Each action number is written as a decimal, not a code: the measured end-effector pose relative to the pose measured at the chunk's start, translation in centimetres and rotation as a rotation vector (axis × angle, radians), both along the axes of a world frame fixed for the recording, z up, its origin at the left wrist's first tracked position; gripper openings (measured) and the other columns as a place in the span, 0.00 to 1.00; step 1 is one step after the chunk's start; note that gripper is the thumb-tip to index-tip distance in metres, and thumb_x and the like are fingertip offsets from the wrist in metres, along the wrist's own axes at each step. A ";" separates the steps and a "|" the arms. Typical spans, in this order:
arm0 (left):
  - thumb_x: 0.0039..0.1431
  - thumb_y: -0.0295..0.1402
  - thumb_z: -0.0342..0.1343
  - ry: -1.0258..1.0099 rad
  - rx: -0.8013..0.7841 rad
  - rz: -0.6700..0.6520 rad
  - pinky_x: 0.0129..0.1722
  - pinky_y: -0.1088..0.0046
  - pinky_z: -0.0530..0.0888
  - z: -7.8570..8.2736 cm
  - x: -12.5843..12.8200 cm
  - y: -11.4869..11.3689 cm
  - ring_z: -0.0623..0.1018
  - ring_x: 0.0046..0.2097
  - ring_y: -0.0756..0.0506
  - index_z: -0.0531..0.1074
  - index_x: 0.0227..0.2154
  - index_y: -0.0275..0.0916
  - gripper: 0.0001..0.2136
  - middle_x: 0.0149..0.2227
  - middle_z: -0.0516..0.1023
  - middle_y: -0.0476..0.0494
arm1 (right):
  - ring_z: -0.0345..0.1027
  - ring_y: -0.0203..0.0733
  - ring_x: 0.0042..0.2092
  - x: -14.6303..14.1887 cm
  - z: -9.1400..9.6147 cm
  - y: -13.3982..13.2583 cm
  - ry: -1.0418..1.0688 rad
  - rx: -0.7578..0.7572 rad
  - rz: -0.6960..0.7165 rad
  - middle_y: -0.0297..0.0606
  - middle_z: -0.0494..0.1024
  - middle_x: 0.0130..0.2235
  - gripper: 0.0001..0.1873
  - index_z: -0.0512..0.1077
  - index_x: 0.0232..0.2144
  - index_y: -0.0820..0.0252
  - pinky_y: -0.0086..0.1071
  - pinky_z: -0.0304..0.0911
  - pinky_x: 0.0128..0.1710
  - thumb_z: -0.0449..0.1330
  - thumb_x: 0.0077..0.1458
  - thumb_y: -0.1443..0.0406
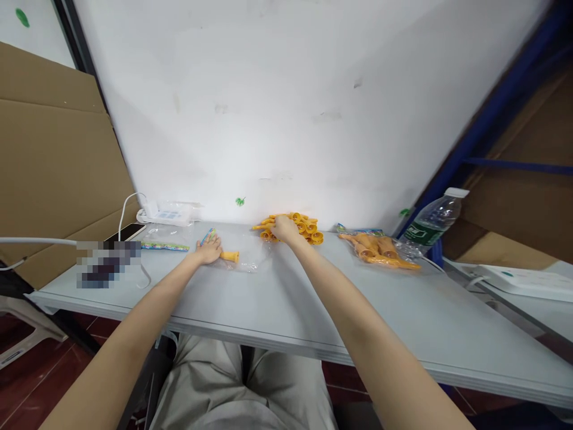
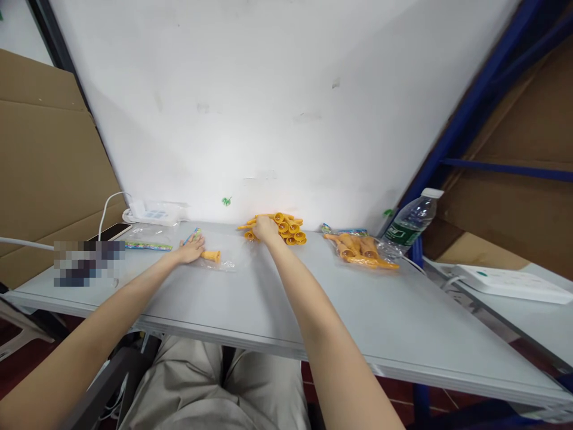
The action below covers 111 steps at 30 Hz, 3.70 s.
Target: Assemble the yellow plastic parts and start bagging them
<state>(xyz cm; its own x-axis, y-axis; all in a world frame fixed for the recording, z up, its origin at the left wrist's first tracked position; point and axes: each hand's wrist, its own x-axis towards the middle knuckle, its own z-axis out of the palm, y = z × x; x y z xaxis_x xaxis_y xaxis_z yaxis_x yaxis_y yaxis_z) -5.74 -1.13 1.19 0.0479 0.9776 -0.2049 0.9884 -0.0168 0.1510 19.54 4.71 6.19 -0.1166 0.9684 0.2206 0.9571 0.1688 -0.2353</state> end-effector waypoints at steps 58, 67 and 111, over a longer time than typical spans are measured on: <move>0.66 0.43 0.26 -0.075 0.110 -0.083 0.65 0.44 0.39 -0.1 -1.4 -2.2 0.41 0.70 0.42 0.46 0.67 0.43 0.29 0.70 0.40 0.46 | 0.74 0.38 0.39 -3.1 -1.3 -3.1 0.390 -0.354 0.532 0.36 0.82 0.37 0.12 0.78 0.34 0.60 0.25 0.65 0.40 0.61 0.45 0.73; 0.66 0.43 0.25 -0.094 0.096 -0.081 0.65 0.44 0.38 0.0 -1.5 -2.4 0.41 0.70 0.44 0.44 0.68 0.41 0.29 0.70 0.38 0.46 | 0.68 0.46 0.51 -2.0 1.1 0.4 0.216 0.031 0.069 0.49 0.75 0.52 0.21 0.71 0.51 0.63 0.34 0.63 0.46 0.53 0.55 0.70; 0.66 0.42 0.26 -0.095 0.075 -0.083 0.65 0.44 0.38 -0.2 -1.1 -2.4 0.41 0.70 0.43 0.44 0.68 0.41 0.28 0.70 0.37 0.45 | 0.72 0.48 0.47 2.8 -1.2 -9.3 -0.192 -0.120 0.189 0.48 0.77 0.48 0.16 0.73 0.46 0.64 0.30 0.59 0.39 0.51 0.57 0.71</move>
<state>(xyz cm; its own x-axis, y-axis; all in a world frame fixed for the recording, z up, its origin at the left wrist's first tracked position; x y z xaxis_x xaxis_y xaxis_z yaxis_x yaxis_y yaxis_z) -6.82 -3.55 1.03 0.1453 0.9818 -0.1220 0.9644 -0.1130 0.2392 22.36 -4.56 4.98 -0.3261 0.9433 0.0620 0.9402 0.3304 -0.0822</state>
